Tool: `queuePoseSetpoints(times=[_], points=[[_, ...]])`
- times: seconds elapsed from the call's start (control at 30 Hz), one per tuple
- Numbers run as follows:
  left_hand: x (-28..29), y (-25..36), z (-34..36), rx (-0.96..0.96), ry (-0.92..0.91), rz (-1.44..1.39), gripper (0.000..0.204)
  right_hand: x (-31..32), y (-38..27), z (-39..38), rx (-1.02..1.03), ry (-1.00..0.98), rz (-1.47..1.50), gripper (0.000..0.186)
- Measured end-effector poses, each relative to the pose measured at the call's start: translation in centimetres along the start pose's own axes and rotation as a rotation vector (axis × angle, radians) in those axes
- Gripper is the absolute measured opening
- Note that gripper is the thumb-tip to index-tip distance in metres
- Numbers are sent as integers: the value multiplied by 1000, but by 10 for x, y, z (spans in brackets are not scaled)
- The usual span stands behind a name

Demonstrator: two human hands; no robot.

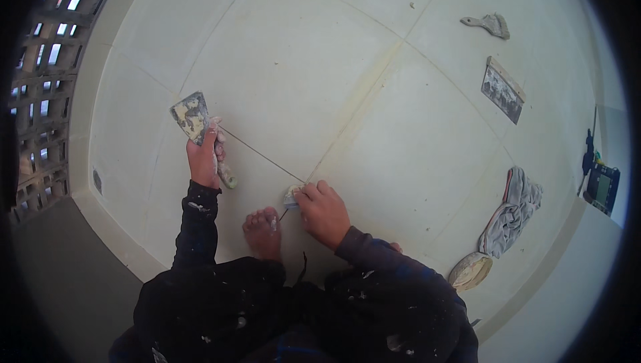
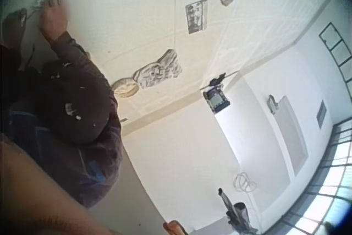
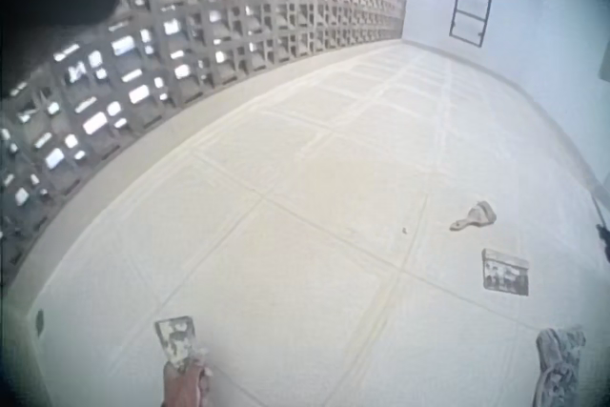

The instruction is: The person applies grout to tile joints on a floor using small scrapers and wipes away excess with a cloth and a brush.

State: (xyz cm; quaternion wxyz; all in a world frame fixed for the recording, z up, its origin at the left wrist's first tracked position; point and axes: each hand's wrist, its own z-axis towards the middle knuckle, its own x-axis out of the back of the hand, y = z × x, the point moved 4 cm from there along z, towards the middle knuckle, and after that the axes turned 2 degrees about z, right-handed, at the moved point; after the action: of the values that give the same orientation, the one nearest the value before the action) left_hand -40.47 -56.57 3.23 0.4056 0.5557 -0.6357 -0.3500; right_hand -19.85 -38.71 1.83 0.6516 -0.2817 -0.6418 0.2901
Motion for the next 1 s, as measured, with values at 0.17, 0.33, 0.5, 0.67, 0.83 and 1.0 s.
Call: queuePoseSetpoints(times=[0.17,0.33,0.5,0.67,0.83,1.0], points=[[5,-8,6,-20,39,3,22,97,97,62,-215,335,59,30],[-3,-8,1,-4,145,-12,21,54,127,56,-21,211,-281,35],[5,-9,-7,2,198,-34,26,22,103,43,-74,-13,17,35],[22,-17,-25,51,220,-105,25,37,115,128,-24,165,27,34],[50,-17,-67,105,350,-60,24,5,100,97,157,7,-260,40],[66,-33,-63,95,400,-71,25,7,113,113,346,-74,-386,41]])
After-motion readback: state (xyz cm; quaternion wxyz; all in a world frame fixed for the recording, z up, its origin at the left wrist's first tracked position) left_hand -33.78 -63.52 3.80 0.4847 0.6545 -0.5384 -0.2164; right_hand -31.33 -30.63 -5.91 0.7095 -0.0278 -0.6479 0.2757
